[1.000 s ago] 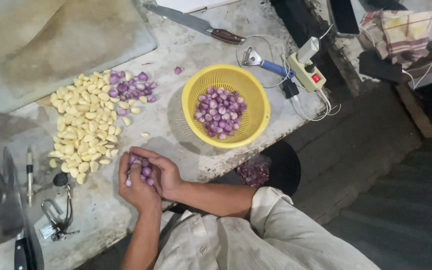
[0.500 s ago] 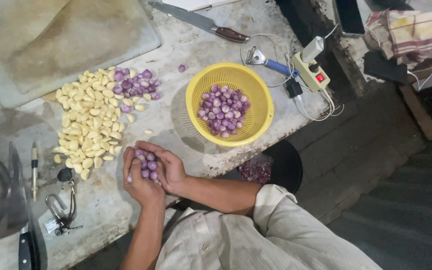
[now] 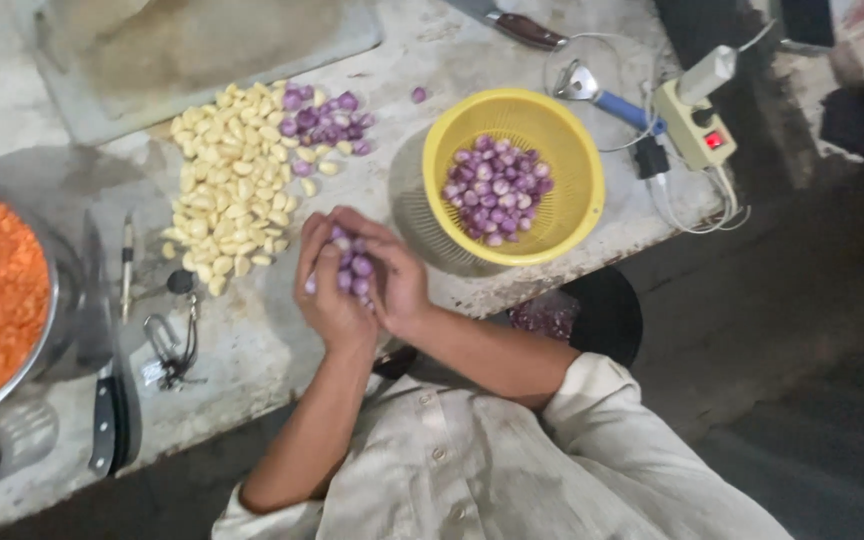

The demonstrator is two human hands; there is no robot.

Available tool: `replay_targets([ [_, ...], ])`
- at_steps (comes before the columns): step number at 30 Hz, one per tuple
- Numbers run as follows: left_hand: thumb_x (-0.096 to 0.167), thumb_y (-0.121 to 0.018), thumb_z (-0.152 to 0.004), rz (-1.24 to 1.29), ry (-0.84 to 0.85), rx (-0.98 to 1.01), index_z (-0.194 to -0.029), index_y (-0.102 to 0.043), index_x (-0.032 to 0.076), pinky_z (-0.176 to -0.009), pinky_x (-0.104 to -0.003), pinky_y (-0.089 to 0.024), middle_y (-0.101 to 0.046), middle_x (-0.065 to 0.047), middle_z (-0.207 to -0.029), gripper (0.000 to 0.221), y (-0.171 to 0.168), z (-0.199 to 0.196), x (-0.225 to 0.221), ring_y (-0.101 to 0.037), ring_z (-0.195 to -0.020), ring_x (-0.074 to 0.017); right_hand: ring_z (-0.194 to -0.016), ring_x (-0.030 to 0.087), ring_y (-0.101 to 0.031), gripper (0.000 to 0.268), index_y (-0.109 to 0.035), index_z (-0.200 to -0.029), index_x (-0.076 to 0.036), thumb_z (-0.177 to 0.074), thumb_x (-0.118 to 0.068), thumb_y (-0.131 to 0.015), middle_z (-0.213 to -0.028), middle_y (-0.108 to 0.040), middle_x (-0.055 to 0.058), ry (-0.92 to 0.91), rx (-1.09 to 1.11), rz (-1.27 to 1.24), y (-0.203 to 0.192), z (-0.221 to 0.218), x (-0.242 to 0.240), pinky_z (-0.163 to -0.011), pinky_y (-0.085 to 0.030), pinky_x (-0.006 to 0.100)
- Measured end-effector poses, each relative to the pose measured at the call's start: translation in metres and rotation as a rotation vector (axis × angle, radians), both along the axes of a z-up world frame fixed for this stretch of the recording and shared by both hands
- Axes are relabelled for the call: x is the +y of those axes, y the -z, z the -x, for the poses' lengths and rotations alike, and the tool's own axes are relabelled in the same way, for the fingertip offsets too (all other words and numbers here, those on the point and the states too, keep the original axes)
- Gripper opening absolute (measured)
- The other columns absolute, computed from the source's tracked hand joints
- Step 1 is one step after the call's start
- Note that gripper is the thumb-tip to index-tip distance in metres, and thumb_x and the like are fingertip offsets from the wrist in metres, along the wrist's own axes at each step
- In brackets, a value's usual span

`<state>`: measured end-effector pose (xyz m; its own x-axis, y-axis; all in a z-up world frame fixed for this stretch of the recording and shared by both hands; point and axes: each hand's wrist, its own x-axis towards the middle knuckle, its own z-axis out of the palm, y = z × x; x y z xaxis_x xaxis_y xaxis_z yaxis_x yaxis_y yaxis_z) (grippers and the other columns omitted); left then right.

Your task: Peeling the outer skin off shallots by hand and sorting them into a colander on a food preparation table.

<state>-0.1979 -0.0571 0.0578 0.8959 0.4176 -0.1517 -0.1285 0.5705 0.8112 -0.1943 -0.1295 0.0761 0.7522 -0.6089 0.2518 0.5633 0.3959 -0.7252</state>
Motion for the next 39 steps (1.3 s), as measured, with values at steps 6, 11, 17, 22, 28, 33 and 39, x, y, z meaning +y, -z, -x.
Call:
replay_targets([
  [6,0.011,-0.069,-0.086,-0.08,0.163,-0.243,-0.112,-0.071,-0.003,-0.115,-0.048,-0.038,-0.061,-0.024,-0.126,0.029,-0.072,-0.009,-0.059,-0.053,-0.127,-0.0331,-0.111,0.029,-0.059,0.028,-0.064,-0.112,-0.001,-0.09,-0.015,-0.056,-0.114,-0.065,0.016,-0.098,-0.006,-0.062,-0.013,-0.003,-0.068,-0.102,-0.047,0.039],
  [11,0.004,-0.063,-0.096,-0.138,0.338,-0.376,-0.11,-0.071,0.008,-0.115,-0.036,-0.051,-0.067,-0.01,-0.126,0.017,-0.062,-0.035,-0.121,-0.061,-0.126,-0.0249,-0.112,0.03,-0.059,0.026,-0.065,-0.11,-0.001,-0.089,-0.014,-0.057,-0.113,-0.065,0.016,-0.166,-0.026,-0.073,-0.027,-0.023,-0.128,-0.103,-0.047,0.039],
  [17,0.035,-0.043,-0.099,-0.579,0.582,-0.371,-0.132,-0.055,0.01,-0.122,-0.045,-0.028,-0.051,-0.012,-0.145,0.043,-0.016,-0.057,-0.161,-0.039,-0.144,-0.0301,-0.11,0.025,-0.061,0.026,-0.065,-0.111,0.001,-0.091,-0.01,-0.053,-0.113,-0.065,0.014,0.135,0.211,0.644,-0.027,-0.023,-0.163,-0.098,-0.051,0.036],
  [22,0.041,-0.042,-0.098,-0.704,0.818,-0.339,-0.138,-0.052,0.009,-0.118,-0.044,-0.035,-0.047,-0.015,-0.151,0.052,-0.013,-0.054,-0.152,-0.041,-0.145,-0.0299,-0.099,0.022,-0.067,0.02,-0.069,-0.101,-0.003,-0.087,-0.011,-0.058,-0.1,-0.069,0.01,0.111,0.324,0.399,-0.019,-0.018,-0.169,-0.089,-0.057,0.032],
  [28,0.062,-0.009,-0.108,-1.435,0.768,-0.846,-0.162,0.005,0.03,-0.133,-0.062,0.004,0.01,0.0,-0.172,0.064,-0.04,-0.04,-0.137,0.006,-0.163,-0.0221,-0.116,0.024,-0.061,0.032,-0.058,-0.117,-0.006,-0.09,-0.023,-0.056,-0.12,-0.06,0.011,-0.235,0.197,-0.03,-0.037,-0.002,-0.165,-0.101,-0.053,0.036],
  [33,0.068,-0.016,-0.108,-2.163,0.793,-0.553,-0.159,-0.003,0.035,-0.12,-0.054,0.0,-0.002,0.012,-0.166,0.062,-0.106,-0.041,-0.084,-0.001,-0.154,-0.0204,-0.142,0.026,-0.048,0.073,-0.042,-0.156,-0.001,-0.096,-0.041,-0.054,-0.16,-0.042,0.02,-0.799,-0.107,-0.643,-0.049,0.022,-0.163,-0.1,-0.049,0.036],
  [39,0.057,-0.012,-0.101,-1.657,0.701,-0.155,-0.155,-0.012,0.018,-0.123,-0.051,0.006,-0.011,-0.008,-0.165,0.067,-0.067,-0.093,-0.01,-0.008,-0.152,-0.0218,-0.153,0.029,-0.034,0.066,-0.031,-0.158,-0.008,-0.098,-0.024,-0.054,-0.163,-0.032,0.015,-0.746,-0.141,0.031,-0.034,0.037,-0.117,-0.128,-0.033,0.043],
])
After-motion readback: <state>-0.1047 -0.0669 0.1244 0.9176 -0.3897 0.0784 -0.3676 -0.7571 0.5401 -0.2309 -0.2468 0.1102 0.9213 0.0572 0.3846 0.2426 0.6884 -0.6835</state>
